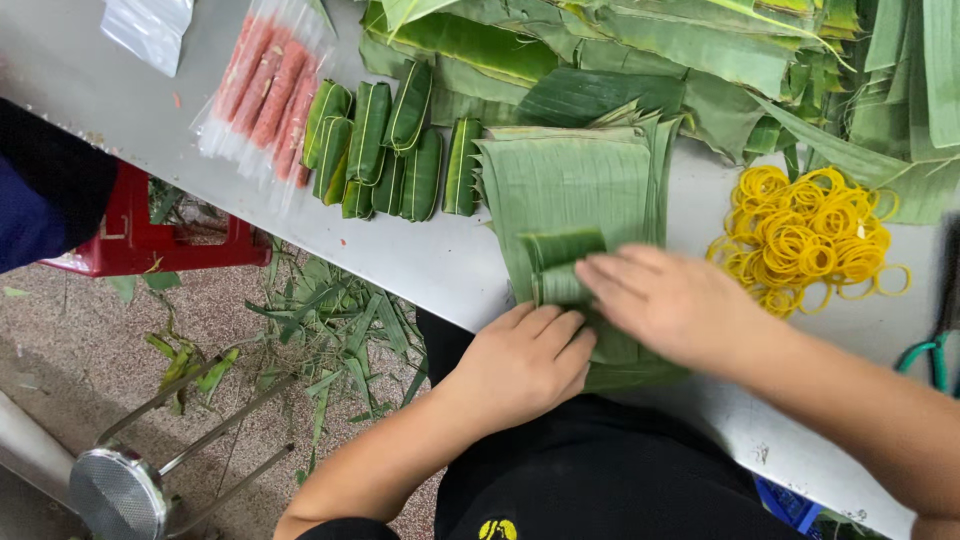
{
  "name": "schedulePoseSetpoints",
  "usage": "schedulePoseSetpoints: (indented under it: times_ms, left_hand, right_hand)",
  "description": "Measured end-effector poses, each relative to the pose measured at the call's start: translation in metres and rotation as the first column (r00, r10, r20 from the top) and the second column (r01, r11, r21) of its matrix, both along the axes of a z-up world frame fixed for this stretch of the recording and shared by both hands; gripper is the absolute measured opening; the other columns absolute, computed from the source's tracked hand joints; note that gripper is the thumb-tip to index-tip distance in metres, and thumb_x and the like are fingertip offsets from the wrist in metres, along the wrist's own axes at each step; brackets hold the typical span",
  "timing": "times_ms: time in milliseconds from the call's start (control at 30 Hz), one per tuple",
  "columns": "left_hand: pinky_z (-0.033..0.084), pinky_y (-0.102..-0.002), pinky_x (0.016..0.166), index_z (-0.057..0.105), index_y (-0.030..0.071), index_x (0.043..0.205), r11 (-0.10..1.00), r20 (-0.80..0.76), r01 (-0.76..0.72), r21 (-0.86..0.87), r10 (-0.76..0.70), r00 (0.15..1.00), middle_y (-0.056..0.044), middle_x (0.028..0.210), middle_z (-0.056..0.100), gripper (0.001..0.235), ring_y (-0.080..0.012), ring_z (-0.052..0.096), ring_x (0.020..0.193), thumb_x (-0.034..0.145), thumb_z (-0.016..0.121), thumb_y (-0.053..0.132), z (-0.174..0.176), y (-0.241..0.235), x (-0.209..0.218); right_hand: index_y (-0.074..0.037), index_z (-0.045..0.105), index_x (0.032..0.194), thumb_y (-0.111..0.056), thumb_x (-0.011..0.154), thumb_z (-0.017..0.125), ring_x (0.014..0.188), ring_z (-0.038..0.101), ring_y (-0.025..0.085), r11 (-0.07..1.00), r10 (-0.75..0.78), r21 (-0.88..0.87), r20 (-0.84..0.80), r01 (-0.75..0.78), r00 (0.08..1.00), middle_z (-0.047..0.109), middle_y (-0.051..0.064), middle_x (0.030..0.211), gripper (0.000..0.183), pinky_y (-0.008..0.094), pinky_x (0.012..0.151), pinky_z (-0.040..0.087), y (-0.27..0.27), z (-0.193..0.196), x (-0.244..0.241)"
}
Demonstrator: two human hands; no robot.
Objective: The person wraps pre-portioned pink sausage links in banana leaves, folds the leaves into neat rectangular packets, and secures each with a yellow rubber band. The finished packets are placed in a row on the table.
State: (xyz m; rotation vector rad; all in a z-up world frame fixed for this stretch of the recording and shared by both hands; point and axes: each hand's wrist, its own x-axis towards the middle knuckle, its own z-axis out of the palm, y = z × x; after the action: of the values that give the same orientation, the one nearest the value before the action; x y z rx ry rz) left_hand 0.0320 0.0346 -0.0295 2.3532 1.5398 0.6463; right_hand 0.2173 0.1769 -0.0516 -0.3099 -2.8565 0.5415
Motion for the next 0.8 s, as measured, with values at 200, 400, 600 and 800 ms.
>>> schedulePoseSetpoints:
  times_ms: [200,400,600,800]
  left_hand:
    - [0.056,-0.037,0.086,0.069,0.005,0.115,0.985,-0.041,-0.111,0.136,0.117,0.992,-0.014,0.119,0.070,0.034,-0.0310,0.068,0.111,0.084,0.071,0.017,-0.007,-0.001,-0.005]
    - [0.052,-0.041,0.077,0.075,0.011,0.100,0.915,0.327,-0.227,-0.332,0.338,0.883,-0.007,0.087,0.068,0.015,-0.0311,0.065,0.087,0.089,0.076,0.020,-0.029,0.041,-0.025]
    - [0.051,-0.042,0.077,0.075,0.012,0.097,0.907,0.243,-0.244,-0.343,0.336,0.910,-0.009,0.085,0.068,0.010,-0.0321,0.064,0.086,0.090,0.076,0.019,-0.031,0.048,-0.028]
    - [0.052,-0.044,0.090,0.067,0.008,0.108,0.993,0.266,-0.056,-0.101,0.081,0.961,-0.010,0.105,0.071,0.031,-0.0325,0.065,0.102,0.080,0.077,0.018,-0.024,0.036,-0.034]
  right_hand:
    - [0.004,0.066,0.124,-0.042,0.083,0.069,0.109,0.066,0.034,0.992,0.005,-0.128,-0.021,-0.007,1.000,0.068,0.018,0.125,0.062,0.040,0.091,0.054,-0.008,0.005,0.014]
    - [-0.005,0.071,0.104,-0.026,0.090,0.073,0.106,0.065,0.030,0.896,-0.215,-0.375,0.102,0.238,0.971,0.070,0.009,0.119,0.025,0.039,0.091,0.054,0.007,0.001,-0.001]
    - [-0.001,0.071,0.109,-0.021,0.080,0.074,0.101,0.063,0.032,0.995,-0.062,0.073,-0.064,0.067,0.996,0.066,0.011,0.104,0.035,0.043,0.088,0.051,-0.014,0.009,-0.005]
    - [0.001,0.070,0.107,-0.025,0.081,0.075,0.098,0.063,0.035,0.987,-0.088,-0.126,0.112,0.102,0.990,0.066,0.013,0.101,0.036,0.043,0.088,0.052,-0.003,0.003,-0.017]
